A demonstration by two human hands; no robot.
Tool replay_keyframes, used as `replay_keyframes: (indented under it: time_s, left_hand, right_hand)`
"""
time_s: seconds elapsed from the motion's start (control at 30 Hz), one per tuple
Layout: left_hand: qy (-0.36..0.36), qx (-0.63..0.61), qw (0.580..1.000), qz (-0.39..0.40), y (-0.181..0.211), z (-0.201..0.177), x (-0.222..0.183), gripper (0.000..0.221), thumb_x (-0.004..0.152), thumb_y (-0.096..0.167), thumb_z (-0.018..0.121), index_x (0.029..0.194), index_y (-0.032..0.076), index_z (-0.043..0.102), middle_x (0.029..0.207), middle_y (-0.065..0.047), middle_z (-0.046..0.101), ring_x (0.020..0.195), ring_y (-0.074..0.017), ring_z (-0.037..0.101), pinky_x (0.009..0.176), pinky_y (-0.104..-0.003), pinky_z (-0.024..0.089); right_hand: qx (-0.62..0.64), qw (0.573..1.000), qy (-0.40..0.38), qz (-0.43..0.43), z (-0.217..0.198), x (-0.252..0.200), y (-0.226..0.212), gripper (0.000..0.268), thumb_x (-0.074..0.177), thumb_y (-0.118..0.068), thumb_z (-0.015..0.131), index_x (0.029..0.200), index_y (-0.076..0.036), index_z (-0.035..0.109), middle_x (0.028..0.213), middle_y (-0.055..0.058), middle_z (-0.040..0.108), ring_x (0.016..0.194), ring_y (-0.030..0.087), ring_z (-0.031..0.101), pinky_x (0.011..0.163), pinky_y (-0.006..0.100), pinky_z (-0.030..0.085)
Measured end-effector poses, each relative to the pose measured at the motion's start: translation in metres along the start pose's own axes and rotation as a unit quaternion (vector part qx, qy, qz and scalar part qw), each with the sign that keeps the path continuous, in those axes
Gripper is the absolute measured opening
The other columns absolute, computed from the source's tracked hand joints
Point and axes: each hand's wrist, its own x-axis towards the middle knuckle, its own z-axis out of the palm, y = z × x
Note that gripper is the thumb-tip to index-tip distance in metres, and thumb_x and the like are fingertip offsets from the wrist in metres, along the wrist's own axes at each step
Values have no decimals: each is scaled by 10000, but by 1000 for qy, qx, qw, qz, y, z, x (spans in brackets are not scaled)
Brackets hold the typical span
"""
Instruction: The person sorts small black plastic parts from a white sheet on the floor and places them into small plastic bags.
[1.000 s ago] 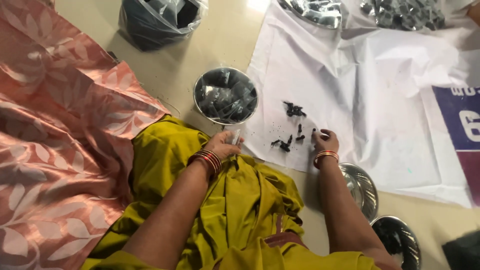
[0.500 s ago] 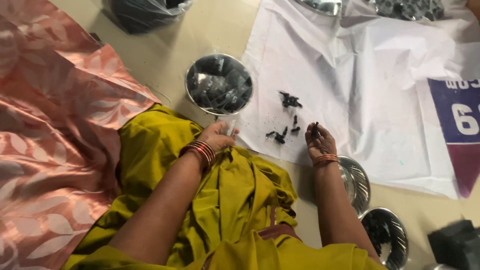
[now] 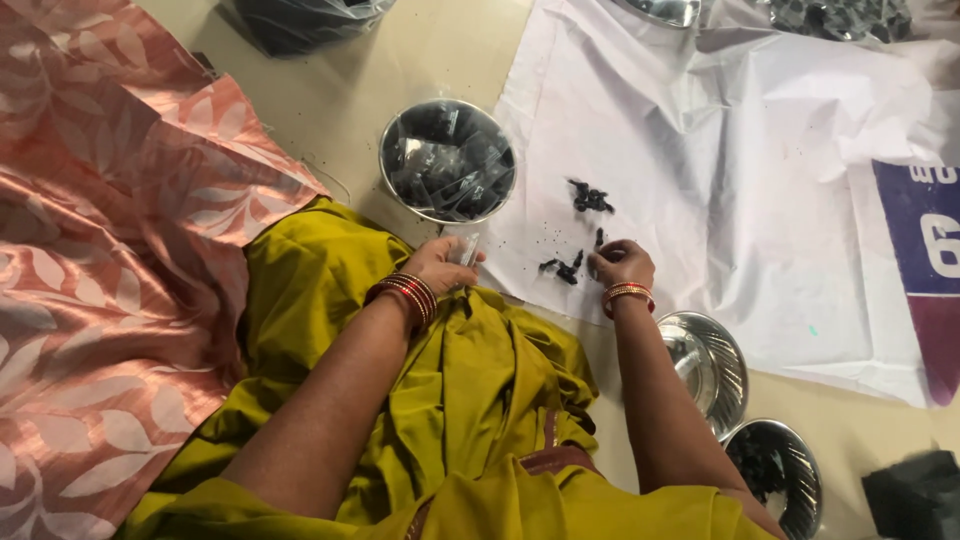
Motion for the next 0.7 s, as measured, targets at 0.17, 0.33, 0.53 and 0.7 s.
replay_keyframes:
  time_s: [0.17, 0.33, 0.53, 0.7]
  left_hand:
    - [4, -14, 1000, 2, 3, 2, 0, 369, 733, -34, 747, 1093, 45, 738, 949, -56, 743, 877, -159, 701, 826, -284, 561]
    - [13, 12, 1000, 3, -8, 3, 6, 368, 737, -25, 748, 1095, 58, 744, 957, -38, 743, 881, -151, 695, 818, -287, 554]
    - [-3, -34, 999, 1, -23, -1, 19, 390, 720, -35, 753, 1100, 47, 735, 975, -58, 734, 886, -164, 694, 832, -301, 565]
    - [12, 12, 1000, -6, -1, 3, 4, 367, 726, -22, 756, 1085, 53, 742, 980, -67, 753, 889, -166, 713, 824, -298, 577]
  right_hand:
    - [336, 924, -76, 165, 2, 42, 56, 214, 837, -95, 770, 1026, -3, 725, 848, 96, 725, 711, 187, 715, 619, 312, 611]
    - [488, 833, -18, 261, -11, 44, 57, 199, 844, -166, 717, 972, -34, 641, 790, 77, 678, 748, 244, 713, 646, 376, 609]
    - [90, 989, -40, 107, 3, 28, -14, 371, 819, -289, 879, 972, 8, 717, 823, 91, 705, 678, 170, 633, 621, 313, 544]
    - [207, 972, -59, 93, 17, 58, 31, 303, 846, -231, 845, 1019, -6, 740, 852, 69, 715, 700, 141, 636, 625, 284, 546]
